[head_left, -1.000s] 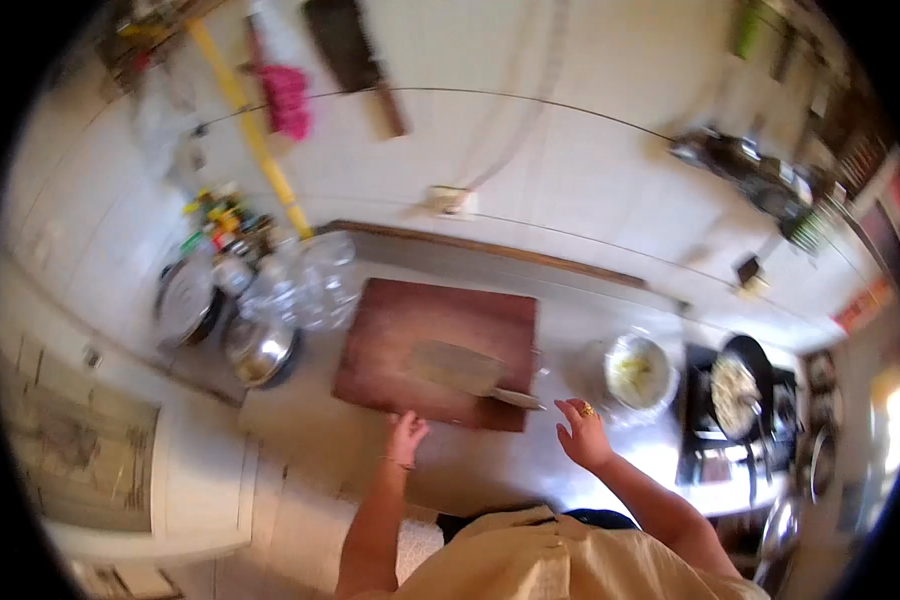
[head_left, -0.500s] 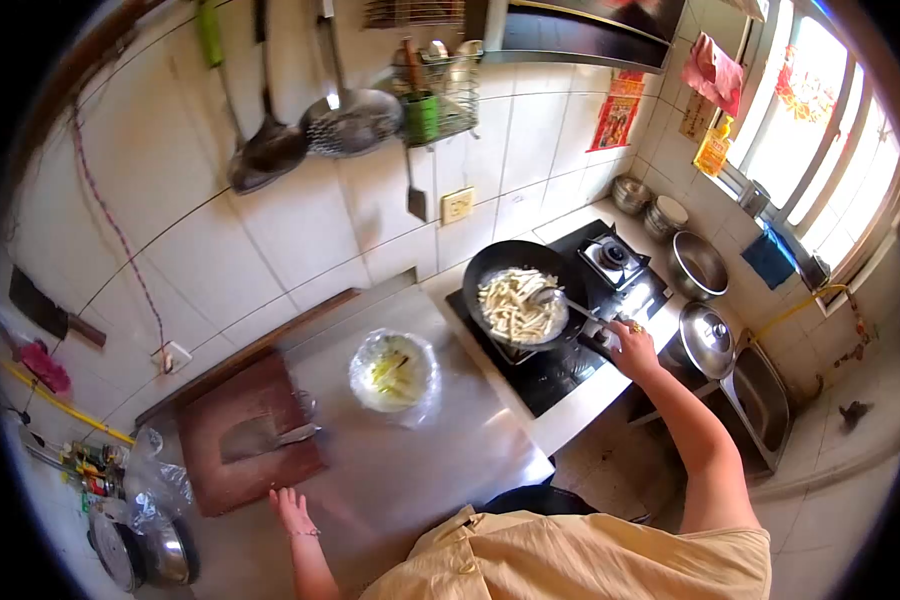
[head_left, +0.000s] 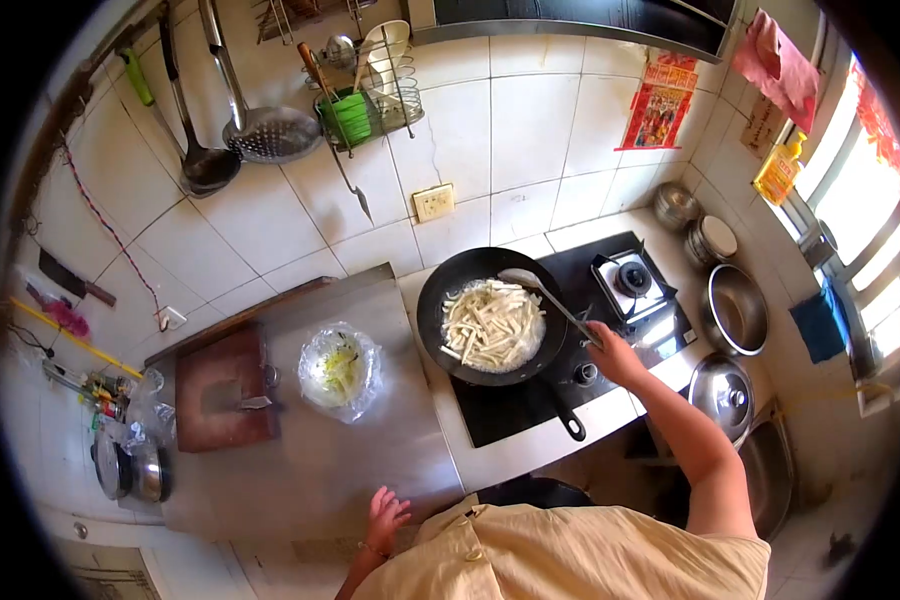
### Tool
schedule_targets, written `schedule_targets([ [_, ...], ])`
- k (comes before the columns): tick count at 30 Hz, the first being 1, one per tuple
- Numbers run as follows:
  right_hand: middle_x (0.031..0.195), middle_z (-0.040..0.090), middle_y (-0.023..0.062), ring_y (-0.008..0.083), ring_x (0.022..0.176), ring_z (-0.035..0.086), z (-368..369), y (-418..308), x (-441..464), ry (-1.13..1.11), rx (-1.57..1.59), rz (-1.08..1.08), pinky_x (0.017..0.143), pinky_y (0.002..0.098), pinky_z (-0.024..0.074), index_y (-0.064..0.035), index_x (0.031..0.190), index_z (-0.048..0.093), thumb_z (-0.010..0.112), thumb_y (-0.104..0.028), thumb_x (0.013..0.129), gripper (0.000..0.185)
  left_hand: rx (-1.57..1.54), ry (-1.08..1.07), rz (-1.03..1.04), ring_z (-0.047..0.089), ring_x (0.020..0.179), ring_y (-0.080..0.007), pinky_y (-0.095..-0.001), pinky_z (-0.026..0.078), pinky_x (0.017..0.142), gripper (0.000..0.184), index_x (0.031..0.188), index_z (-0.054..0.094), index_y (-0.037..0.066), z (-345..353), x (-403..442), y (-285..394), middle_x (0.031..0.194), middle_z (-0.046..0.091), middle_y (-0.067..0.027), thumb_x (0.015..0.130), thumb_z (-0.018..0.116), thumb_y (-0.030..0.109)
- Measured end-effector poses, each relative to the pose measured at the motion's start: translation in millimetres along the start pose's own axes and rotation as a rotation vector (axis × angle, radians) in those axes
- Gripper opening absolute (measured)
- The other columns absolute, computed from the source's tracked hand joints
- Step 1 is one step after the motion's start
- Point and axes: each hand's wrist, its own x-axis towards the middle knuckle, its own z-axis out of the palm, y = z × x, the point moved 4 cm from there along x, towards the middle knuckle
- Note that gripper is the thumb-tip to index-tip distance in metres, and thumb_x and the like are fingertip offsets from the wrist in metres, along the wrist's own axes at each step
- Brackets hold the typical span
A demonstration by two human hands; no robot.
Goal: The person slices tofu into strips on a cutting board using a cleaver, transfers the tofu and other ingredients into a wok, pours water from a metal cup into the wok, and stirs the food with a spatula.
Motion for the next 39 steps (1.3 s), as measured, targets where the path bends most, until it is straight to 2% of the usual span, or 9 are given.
schedule_targets([
  [4, 0.082, 0.061, 0.0148, 0.0267, 0.066, 0.061, 33.5, 20.5, 56.8, -0.027, 0.015, -0.038, 0.059, 0.0363, 0.0481, -0.0098, 0.124, 0.046, 0.059, -0.013, 0.087, 0.04, -0.067, 0.058, 0.027, 0.057, 0.107, -0.0237, -0.0336, 0.053, 0.078, 0.053, 0.142, 0.025, 0.01, 16.9, -11.7, -9.3, 0.141, 0.033, -0.0138, 0.094, 0.048, 0.013],
  [6, 0.065, 0.049, 0.0042, 0.0134, 0.048, 0.045, 53.3, 23.8, 54.6, -0.4, 0.505, 0.537, 0.041, 0.0288, 0.0348, -0.011, 0.123, 0.048, 0.058, -0.013, 0.088, 0.037, -0.113, 0.07, 0.041, 0.057, 0.107, -0.0233, -0.0334, 0.053, 0.078, 0.053, 0.142, 0.026, 0.01, 22.4, -17.1, -13.8, 0.141, 0.033, -0.0137, 0.094, 0.049, 0.013],
  [7, 0.063, 0.039, -0.0015, 0.0074, 0.046, 0.036, 55.6, 16.6, 48.1, -0.398, 0.659, 0.582, 0.038, 0.0236, 0.0246, -0.0117, 0.123, 0.048, 0.058, -0.012, 0.088, 0.037, -0.09, 0.083, 0.042, 0.057, 0.107, -0.0229, -0.0335, 0.052, 0.077, 0.053, 0.141, 0.027, 0.01, 21.9, -18.7, -19.4, 0.14, 0.034, -0.0134, 0.094, 0.049, 0.014],
  [10, 0.063, 0.04, -0.0009, 0.0071, 0.047, 0.037, 39.0, 9.3, 28.1, -0.419, 0.727, 0.553, 0.038, 0.0235, 0.0258, -0.0109, 0.124, 0.047, 0.059, -0.011, 0.087, 0.039, -0.081, 0.115, 0.014, 0.057, 0.107, -0.0222, -0.0342, 0.052, 0.077, 0.053, 0.141, 0.028, 0.01, 21.5, -28.9, -29.6, 0.14, 0.035, -0.013, 0.093, 0.05, 0.015],
  [14, 0.075, 0.056, 0.0049, 0.0116, 0.056, 0.05, 6.9, -11.2, -8.9, -0.403, 0.193, 0.183, 0.048, 0.0254, 0.0403, -0.0079, 0.13, 0.045, 0.06, -0.01, 0.087, 0.045, -0.09, 0.143, 0.003, 0.058, 0.106, -0.0218, -0.0357, 0.051, 0.077, 0.052, 0.14, 0.03, 0.01, 14.2, -39.1, -31.9, 0.139, 0.036, -0.013, 0.093, 0.051, 0.016],
  [15, 0.088, 0.064, 0.0128, 0.0228, 0.069, 0.062, 3.8, -20.1, -22.9, -0.328, 0.012, -0.059, 0.064, 0.0326, 0.0491, -0.0082, 0.132, 0.044, 0.058, -0.011, 0.088, 0.046, -0.085, 0.136, 0.004, 0.058, 0.106, -0.0218, -0.0357, 0.051, 0.077, 0.052, 0.14, 0.03, 0.01, 12.1, -39.4, -31.0, 0.139, 0.036, -0.013, 0.093, 0.051, 0.016],
  [18, 0.101, 0.063, 0.0227, 0.0411, 0.09, 0.061, -14.2, -64.3, -67.5, -0.315, -0.206, -0.045, 0.076, 0.0467, 0.0484, -0.0111, 0.13, 0.045, 0.055, -0.015, 0.088, 0.044, -0.066, 0.071, 0.05, 0.058, 0.106, -0.0223, -0.0348, 0.051, 0.078, 0.052, 0.14, 0.03, 0.009, 1.5, -36.5, -21.9, 0.139, 0.036, -0.0131, 0.093, 0.051, 0.016],
  [28, 0.09, 0.064, 0.0212, 0.0369, 0.083, 0.064, 39.6, -74.3, -84.7, -0.286, -0.649, 0.008, 0.071, 0.0449, 0.0516, -0.0231, 0.133, 0.045, 0.047, -0.009, 0.084, 0.05, -0.051, 0.018, 0.103, 0.058, 0.105, -0.0239, -0.0334, 0.052, 0.077, 0.051, 0.139, 0.031, 0.009, -34.6, -49.2, -50.5, 0.138, 0.037, -0.0142, 0.093, 0.051, 0.012],
  [39, 0.1, 0.063, 0.0229, 0.0407, 0.094, 0.06, 24.5, -45.1, 25.4, -0.015, -0.319, -0.091, 0.081, 0.0475, 0.0485, -0.0175, 0.129, 0.049, 0.05, -0.013, 0.085, 0.044, -0.319, 0.227, 0.189, 0.06, 0.097, -0.0223, -0.033, 0.054, 0.069, 0.048, 0.135, 0.037, 0.01, -105.7, -74.9, -128.4, 0.126, 0.045, -0.0106, 0.09, 0.055, 0.01],
])
